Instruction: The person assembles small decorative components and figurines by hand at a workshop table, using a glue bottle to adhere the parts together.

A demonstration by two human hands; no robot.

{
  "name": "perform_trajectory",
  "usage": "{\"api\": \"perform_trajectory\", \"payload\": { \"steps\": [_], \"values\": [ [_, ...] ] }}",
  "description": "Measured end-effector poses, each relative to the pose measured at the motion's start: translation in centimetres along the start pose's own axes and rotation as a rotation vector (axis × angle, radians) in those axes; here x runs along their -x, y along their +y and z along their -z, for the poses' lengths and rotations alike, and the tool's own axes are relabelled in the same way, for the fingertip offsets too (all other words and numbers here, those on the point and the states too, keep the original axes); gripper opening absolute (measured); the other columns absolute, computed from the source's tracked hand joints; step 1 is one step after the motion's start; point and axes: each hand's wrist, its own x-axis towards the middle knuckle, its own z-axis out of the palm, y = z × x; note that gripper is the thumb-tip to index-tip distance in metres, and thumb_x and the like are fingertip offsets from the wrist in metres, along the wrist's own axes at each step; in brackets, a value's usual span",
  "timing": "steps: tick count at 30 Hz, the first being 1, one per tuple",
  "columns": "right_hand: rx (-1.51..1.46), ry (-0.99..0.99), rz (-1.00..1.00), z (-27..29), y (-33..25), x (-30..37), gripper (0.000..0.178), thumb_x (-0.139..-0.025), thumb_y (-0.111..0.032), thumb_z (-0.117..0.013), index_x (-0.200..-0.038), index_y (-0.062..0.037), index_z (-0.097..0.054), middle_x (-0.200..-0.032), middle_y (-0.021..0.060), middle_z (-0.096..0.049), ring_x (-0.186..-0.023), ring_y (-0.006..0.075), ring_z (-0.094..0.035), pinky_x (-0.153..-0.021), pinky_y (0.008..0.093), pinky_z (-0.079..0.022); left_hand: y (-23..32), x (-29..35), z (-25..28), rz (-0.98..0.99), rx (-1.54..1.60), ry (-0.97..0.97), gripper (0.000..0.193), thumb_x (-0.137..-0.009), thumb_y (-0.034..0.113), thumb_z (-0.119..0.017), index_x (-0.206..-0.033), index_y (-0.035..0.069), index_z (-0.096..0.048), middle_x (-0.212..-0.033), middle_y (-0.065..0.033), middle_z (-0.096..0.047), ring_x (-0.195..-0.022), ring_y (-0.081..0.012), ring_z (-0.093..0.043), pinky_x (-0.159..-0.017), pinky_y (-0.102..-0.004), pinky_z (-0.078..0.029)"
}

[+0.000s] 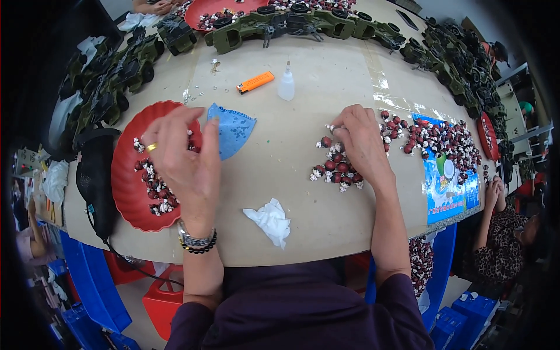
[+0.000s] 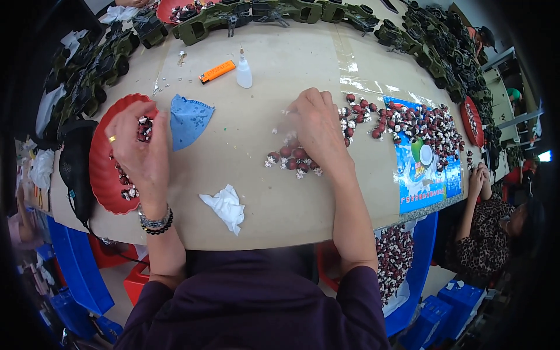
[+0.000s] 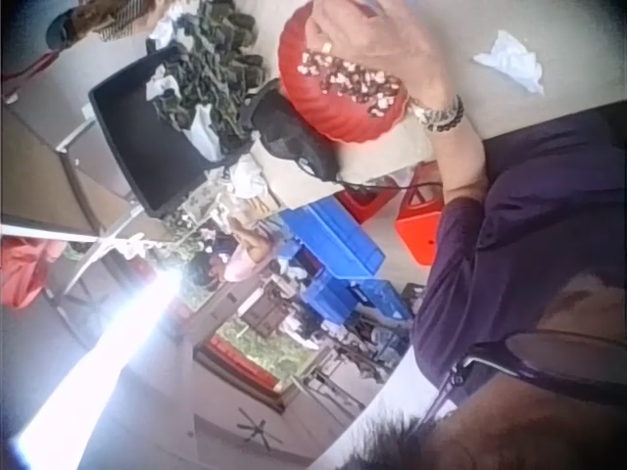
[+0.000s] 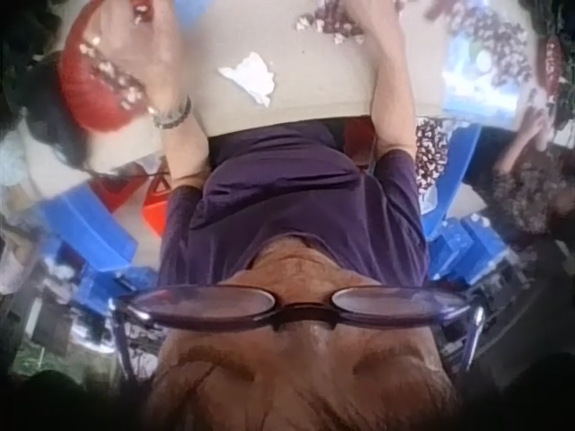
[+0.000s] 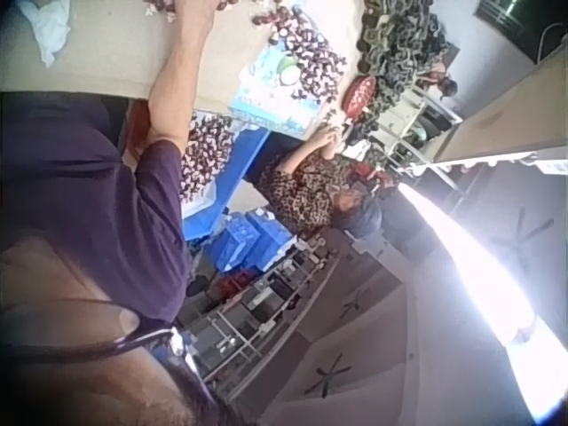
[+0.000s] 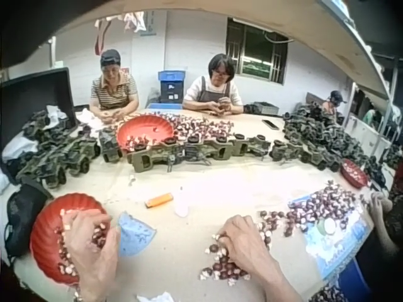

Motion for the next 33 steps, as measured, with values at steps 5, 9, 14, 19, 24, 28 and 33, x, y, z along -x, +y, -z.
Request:
{"api": "perform_trajectory", "payload": {
  "steps": [5,9,14,19,24,28,33],
  "values": [
    [-0.499,-0.075,0.358,0.7,-1.3,-0.4,0.012,-0.089,-0.010,-0.058,-0.097,-0.0041,-0.065,-0.100,0.0082,-0.056,-0.097,0.0242,-0.049,-0.087,0.0347,-0.041,3.7,3.4,-1.2,0.806,1.281,-0.706,0.023,-0.093,0.019,-0.064,-0.107,0.001,-0.062,-0.086,-0.0036,-0.064,-0.066,-0.0084,-0.055,-0.054,-0.0208,-0.043],
    [-0.580,-0.089,0.432,0.6,-2.2,-0.1,0.030,-0.092,-0.035,-0.058,-0.098,-0.0073,-0.069,-0.104,0.0065,-0.059,-0.100,0.0226,-0.051,-0.087,0.0355,-0.040,4.2,4.8,-2.0,1.255,1.845,-1.095,0.026,-0.097,0.024,-0.060,-0.113,0.004,-0.060,-0.089,-0.0055,-0.065,-0.062,-0.0077,-0.054,-0.050,-0.0192,-0.041],
    [-0.663,-0.083,0.429,0.3,-2.4,-0.1,0.031,-0.091,-0.034,-0.059,-0.096,-0.0065,-0.072,-0.099,0.0060,-0.061,-0.095,0.0222,-0.054,-0.088,0.0359,-0.039,4.6,5.7,-2.7,1.328,1.935,-1.116,0.024,-0.095,0.022,-0.061,-0.112,0.004,-0.060,-0.091,-0.0069,-0.066,-0.061,-0.0088,-0.054,-0.046,-0.0187,-0.038],
    [-0.897,-0.194,0.290,-0.9,-2.5,0.4,0.032,-0.095,-0.031,-0.057,-0.095,-0.0027,-0.071,-0.098,0.0061,-0.062,-0.092,0.0174,-0.054,-0.079,0.0292,-0.044,4.9,6.1,-2.8,1.412,1.998,-1.128,0.023,-0.094,0.020,-0.063,-0.110,0.004,-0.060,-0.092,-0.0072,-0.067,-0.060,-0.0089,-0.053,-0.043,-0.0183,-0.037],
    [-0.965,-0.235,0.210,-1.1,-2.5,0.6,0.033,-0.098,-0.030,-0.054,-0.092,-0.0015,-0.069,-0.098,0.0060,-0.060,-0.089,0.0157,-0.054,-0.074,0.0278,-0.046,4.8,6.4,-2.9,1.375,2.002,-1.155,0.018,-0.096,0.020,-0.061,-0.103,0.003,-0.059,-0.092,-0.0074,-0.067,-0.058,-0.0077,-0.054,-0.043,-0.0183,-0.038],
    [-0.801,-0.162,0.394,-1.4,-2.4,0.3,0.033,-0.099,-0.031,-0.052,-0.092,-0.0023,-0.068,-0.099,0.0057,-0.059,-0.086,0.0140,-0.053,-0.072,0.0272,-0.045,4.8,6.6,-3.0,1.321,2.024,-1.165,0.019,-0.097,0.022,-0.060,-0.102,0.004,-0.059,-0.091,-0.0071,-0.067,-0.056,-0.0080,-0.053,-0.041,-0.0187,-0.036],
    [-0.966,-0.206,0.246,-1.3,-2.5,0.6,0.042,-0.100,-0.039,-0.048,-0.101,-0.0020,-0.067,-0.098,0.0060,-0.059,-0.086,0.0146,-0.053,-0.072,0.0266,-0.043,4.7,6.2,-2.8,1.402,2.043,-1.152,0.034,-0.101,0.033,-0.049,-0.101,0.002,-0.059,-0.086,-0.0097,-0.069,-0.054,-0.0115,-0.052,-0.038,-0.0204,-0.034]
  ]
}}
